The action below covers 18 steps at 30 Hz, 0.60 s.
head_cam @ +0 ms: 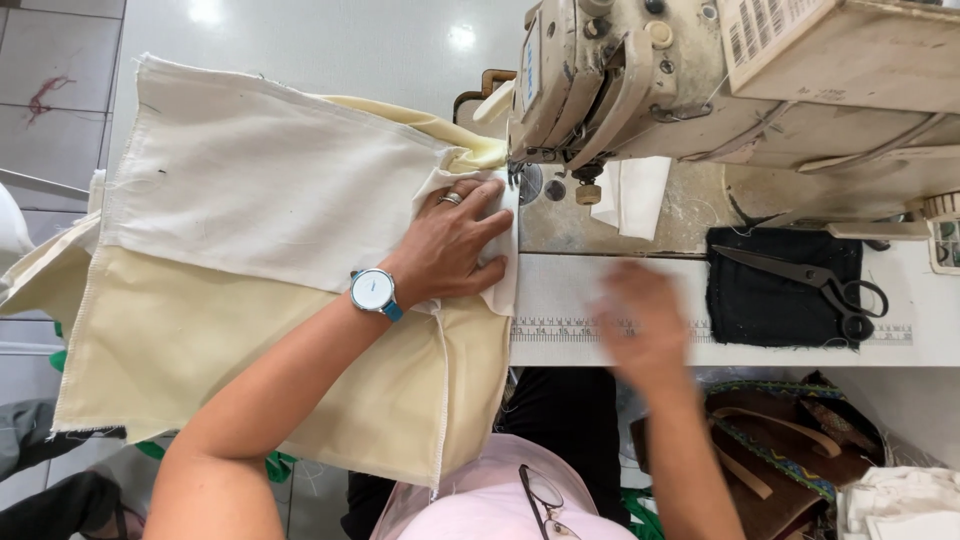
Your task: The person sews a white fabric panel onto a beige tote bag using a sewing machine. They guide the fabric through the machine, trim excess thread with scissors, and fold the fabric edges. The person repeats this process for multiple tote bags, stacking the finished items on the floor.
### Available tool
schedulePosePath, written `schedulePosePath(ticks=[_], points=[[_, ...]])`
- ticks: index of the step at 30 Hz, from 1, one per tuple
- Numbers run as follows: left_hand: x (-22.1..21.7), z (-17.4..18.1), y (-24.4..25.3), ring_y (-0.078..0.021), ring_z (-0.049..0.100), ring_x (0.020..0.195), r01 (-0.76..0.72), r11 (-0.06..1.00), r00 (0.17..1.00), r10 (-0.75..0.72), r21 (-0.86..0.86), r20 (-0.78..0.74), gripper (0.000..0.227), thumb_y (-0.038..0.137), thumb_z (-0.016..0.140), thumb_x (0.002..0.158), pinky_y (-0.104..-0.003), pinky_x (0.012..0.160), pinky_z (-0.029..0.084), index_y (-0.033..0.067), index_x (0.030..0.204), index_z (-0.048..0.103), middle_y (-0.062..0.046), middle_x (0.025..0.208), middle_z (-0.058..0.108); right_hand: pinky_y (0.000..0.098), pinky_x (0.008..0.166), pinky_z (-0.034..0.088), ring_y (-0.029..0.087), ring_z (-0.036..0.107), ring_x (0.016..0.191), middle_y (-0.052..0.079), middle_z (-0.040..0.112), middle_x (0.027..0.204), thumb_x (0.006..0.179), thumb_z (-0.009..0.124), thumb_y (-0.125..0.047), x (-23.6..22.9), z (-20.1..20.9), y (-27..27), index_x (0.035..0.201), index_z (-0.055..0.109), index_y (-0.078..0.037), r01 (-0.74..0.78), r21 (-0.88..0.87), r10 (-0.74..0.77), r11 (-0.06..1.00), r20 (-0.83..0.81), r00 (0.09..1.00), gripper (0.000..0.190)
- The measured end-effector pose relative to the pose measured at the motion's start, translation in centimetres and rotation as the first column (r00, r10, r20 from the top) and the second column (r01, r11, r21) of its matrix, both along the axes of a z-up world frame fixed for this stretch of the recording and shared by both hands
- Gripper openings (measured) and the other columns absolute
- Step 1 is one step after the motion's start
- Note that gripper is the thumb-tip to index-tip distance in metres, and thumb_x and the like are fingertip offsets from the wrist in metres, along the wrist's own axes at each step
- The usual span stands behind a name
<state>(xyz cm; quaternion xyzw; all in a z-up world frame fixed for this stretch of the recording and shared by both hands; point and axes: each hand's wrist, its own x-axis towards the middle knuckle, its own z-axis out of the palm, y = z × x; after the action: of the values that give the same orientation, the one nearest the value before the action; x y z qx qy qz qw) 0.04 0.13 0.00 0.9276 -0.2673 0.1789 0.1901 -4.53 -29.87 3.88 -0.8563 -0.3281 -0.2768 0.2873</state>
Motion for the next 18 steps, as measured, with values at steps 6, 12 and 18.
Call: schedulePosePath(ticks=[6,12,18], points=[[-0.9,3.7,0.4,-0.0429,0.056,0.114,0.08,0.996,0.989,-0.074,0.046,-0.126,0.041,0.042,0.059,0.084,-0.059,0.095,0.041,0.0113,0.111,0.055,-0.02,0.14,0.05,0.0546,0.085,0.046,0.045,0.055,0.098,0.029,0.06,0.112,0.123,0.054,-0.006,5.8,1.7,-15.0,0.118,0.067,0.014,0.437,-0.09,-0.402,0.895,0.264,0.877,0.024],[-0.4,3.5,0.5,-0.0416,0.056,0.112,0.074,0.995,0.992,-0.067,0.062,-0.103,0.043,0.045,0.059,0.084,-0.057,0.094,0.043,0.0119,0.112,0.056,-0.019,0.138,0.052,0.0637,0.104,0.053,0.052,0.057,0.109,0.035,0.06,0.11,0.125,0.05,-0.004,6.8,1.2,-15.6,0.118,0.065,0.018,0.401,-0.058,-0.37,0.914,0.284,0.884,0.027],[0.0,3.7,0.4,-0.0423,0.056,0.116,0.062,0.997,0.992,-0.057,0.045,-0.115,0.043,0.043,0.059,0.083,-0.057,0.1,0.037,0.0119,0.113,0.056,-0.02,0.14,0.051,0.0644,0.11,0.05,0.057,0.063,0.114,0.037,0.059,0.113,0.121,0.052,-0.003,6.4,-0.3,-15.7,0.122,0.069,0.02,0.43,-0.006,-0.413,0.903,0.265,0.871,0.028]])
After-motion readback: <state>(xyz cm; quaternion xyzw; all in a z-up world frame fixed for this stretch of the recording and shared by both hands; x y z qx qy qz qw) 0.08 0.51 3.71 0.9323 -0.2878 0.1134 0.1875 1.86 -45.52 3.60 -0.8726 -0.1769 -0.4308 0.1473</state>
